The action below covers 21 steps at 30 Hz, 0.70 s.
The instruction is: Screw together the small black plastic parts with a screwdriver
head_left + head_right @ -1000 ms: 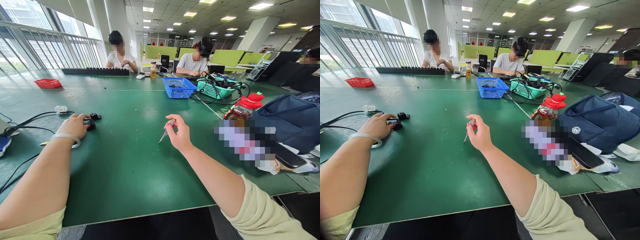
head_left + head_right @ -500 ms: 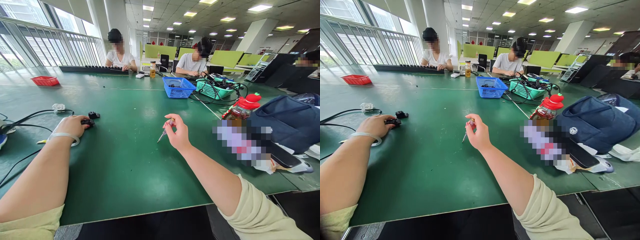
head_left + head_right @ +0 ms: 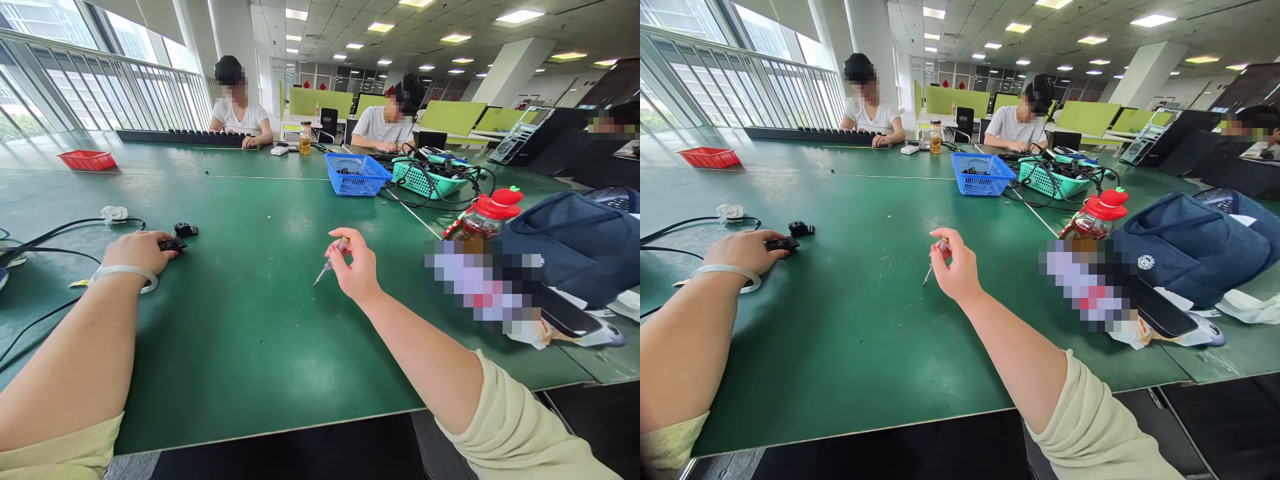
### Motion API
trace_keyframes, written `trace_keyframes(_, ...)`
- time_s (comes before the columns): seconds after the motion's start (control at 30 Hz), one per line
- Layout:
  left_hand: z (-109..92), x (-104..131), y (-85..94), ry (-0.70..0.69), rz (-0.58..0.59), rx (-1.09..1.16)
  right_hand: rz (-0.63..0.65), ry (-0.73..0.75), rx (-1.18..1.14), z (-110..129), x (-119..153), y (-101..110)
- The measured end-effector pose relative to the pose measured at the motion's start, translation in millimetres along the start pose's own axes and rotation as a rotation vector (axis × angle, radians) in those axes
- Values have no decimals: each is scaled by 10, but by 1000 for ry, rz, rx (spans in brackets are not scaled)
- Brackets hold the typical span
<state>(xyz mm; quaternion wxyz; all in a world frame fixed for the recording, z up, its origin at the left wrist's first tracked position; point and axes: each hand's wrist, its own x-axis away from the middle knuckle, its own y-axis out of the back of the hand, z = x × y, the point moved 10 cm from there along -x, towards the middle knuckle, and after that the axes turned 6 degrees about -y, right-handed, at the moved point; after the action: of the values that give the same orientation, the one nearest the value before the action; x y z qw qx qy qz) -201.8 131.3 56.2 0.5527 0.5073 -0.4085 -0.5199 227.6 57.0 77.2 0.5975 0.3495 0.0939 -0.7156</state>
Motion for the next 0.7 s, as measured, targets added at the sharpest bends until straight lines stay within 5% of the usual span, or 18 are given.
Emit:
trace_keyframes(0.2,-24,-12,-73,-2,62,3,3,-2,-2,-3,3,5)
trace_keyframes(0.53,-234,60,104,-10,46,-29,23,-18,-20,-24,-9,-25)
trace_keyframes(0.6,-389,127,204,-24,14,-14,32,-12,-24,-12,-11,-38)
trace_keyframes(0.7,-961,305,414,-222,-119,46,51,29,-7,44,-6,-58)
